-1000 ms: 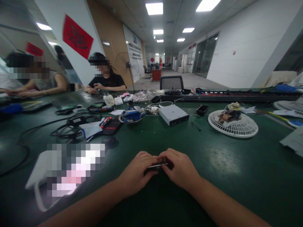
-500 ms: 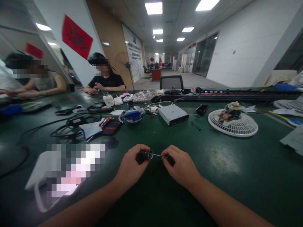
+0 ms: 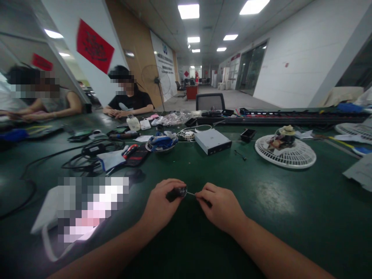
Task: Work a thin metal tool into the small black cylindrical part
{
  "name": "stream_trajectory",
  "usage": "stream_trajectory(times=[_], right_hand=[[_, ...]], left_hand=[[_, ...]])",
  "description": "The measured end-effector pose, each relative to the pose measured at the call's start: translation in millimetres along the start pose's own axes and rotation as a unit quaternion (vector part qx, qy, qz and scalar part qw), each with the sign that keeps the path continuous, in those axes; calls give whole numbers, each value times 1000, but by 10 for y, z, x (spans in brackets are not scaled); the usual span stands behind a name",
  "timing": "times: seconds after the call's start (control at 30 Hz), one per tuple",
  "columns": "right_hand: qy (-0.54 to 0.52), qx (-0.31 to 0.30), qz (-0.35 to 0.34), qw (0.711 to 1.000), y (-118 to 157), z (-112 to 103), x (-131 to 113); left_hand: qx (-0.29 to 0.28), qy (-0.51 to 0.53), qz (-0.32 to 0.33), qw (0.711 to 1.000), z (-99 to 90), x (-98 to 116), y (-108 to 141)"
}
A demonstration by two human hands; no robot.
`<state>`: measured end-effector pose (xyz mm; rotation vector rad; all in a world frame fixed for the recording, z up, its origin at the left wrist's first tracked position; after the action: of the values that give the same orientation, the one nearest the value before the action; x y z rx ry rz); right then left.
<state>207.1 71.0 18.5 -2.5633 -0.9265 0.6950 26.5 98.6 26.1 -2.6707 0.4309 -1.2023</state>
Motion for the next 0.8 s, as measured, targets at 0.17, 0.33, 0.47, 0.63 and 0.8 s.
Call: stream_trajectory(times=[0.17,0.33,0.47,0.63,0.8], right_hand=[[-18,13,-40,999,7,-13,-68],[-29,54,14,998,20,-46,47],[-4,36,28,999,19,-42,49],[-12,-7,-28,1000,-4,-14,-82],[0,-9,59,998,-6,-11,2]], left_hand=[[-4,-15,19,1000,22,6,-3],[-10,-31,29,999,40,17,12],[-5,-39,26,999,35,23,15],[-12,-39,24,999,45,30,20],[-11,-31,22,999,46,47,39]])
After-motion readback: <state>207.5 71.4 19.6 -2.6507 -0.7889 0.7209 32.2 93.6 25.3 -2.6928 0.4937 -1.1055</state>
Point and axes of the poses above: each hand's wrist, its own y-axis away from the middle knuckle, its own z-axis out of the palm, x = y × z, the point moved 6 cm from there along -y, towards the middle knuckle, and after that the axes turned 8 degrees about -z, right-handed, at the moved point
